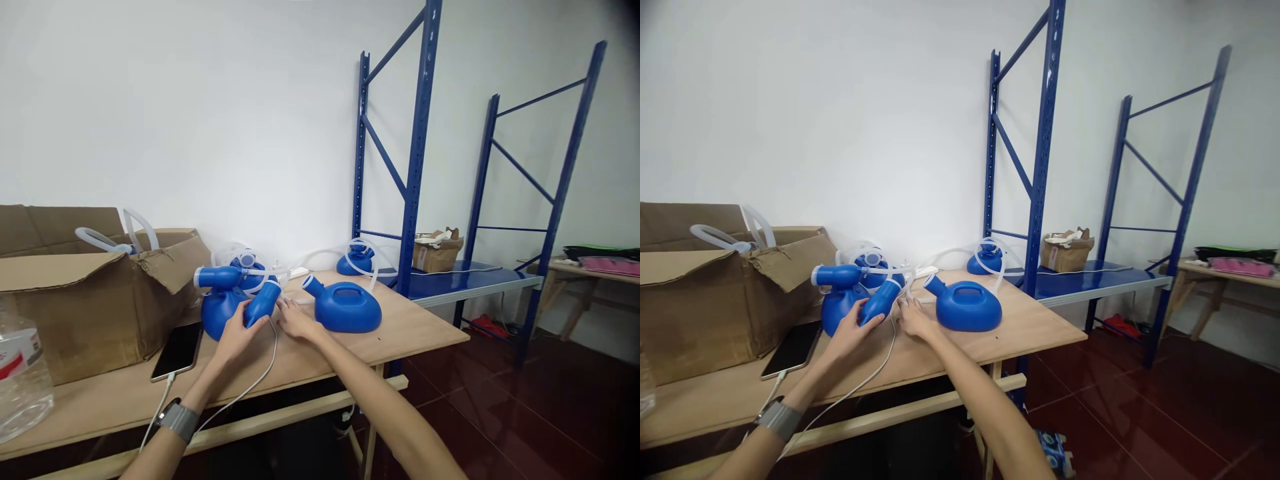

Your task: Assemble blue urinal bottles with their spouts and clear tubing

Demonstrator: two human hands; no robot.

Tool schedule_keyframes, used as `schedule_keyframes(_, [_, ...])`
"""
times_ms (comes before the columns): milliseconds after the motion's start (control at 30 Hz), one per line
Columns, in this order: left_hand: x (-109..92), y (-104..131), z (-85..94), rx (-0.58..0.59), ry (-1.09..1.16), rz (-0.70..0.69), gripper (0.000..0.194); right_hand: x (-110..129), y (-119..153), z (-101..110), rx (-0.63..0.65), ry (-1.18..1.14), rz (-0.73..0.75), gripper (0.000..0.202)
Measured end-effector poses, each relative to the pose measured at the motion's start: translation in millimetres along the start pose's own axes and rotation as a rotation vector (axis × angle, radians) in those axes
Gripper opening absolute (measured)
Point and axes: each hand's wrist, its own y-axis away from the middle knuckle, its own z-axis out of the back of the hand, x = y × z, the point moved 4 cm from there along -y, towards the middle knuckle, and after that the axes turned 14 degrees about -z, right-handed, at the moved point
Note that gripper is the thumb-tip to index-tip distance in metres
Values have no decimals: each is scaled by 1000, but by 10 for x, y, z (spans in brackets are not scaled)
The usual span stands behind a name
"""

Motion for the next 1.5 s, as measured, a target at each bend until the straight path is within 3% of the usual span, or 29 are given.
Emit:
schedule_keyframes(133, [81,77,-61,14,18,-46,72,38,-229,-155,-32,-83,-75,41])
schedule_keyframes(267, [93,109,-78,35,-20,-102,71,-74,-216,-10,-32,-194,5,25])
schedule_keyframes(333, [85,109,-71,26,-65,-124,71,-151,-171,138,-27,-387,40,30])
schedule_keyframes(467, [67,136,-59,4,-159,-190,69,-304,-56,421,-27,-1000,-3,49])
schedule_keyframes(567, [23,186,-68,18,-211,-286,68,-321,8,545,-118,-1158,-41,57])
schedule_keyframes(767, [-117,271,-85,65,-221,-487,64,-86,-22,523,-148,-969,33,38])
schedule_keyframes(900, [-125,284,-73,37,-246,-540,63,6,-16,513,-155,-892,55,30])
schedule_keyframes(1033, [-143,303,-86,-1,-312,-592,60,55,66,638,-152,-875,108,25])
schedule_keyframes(1133, [-160,324,-97,-31,-363,-627,60,103,132,660,36,-949,119,30])
schedule_keyframes(1233, [-136,341,-119,-21,-407,-665,59,120,199,572,177,-1028,34,42])
schedule_keyframes(1500, [23,345,-190,-40,-442,-758,55,80,280,312,108,-1027,-66,53])
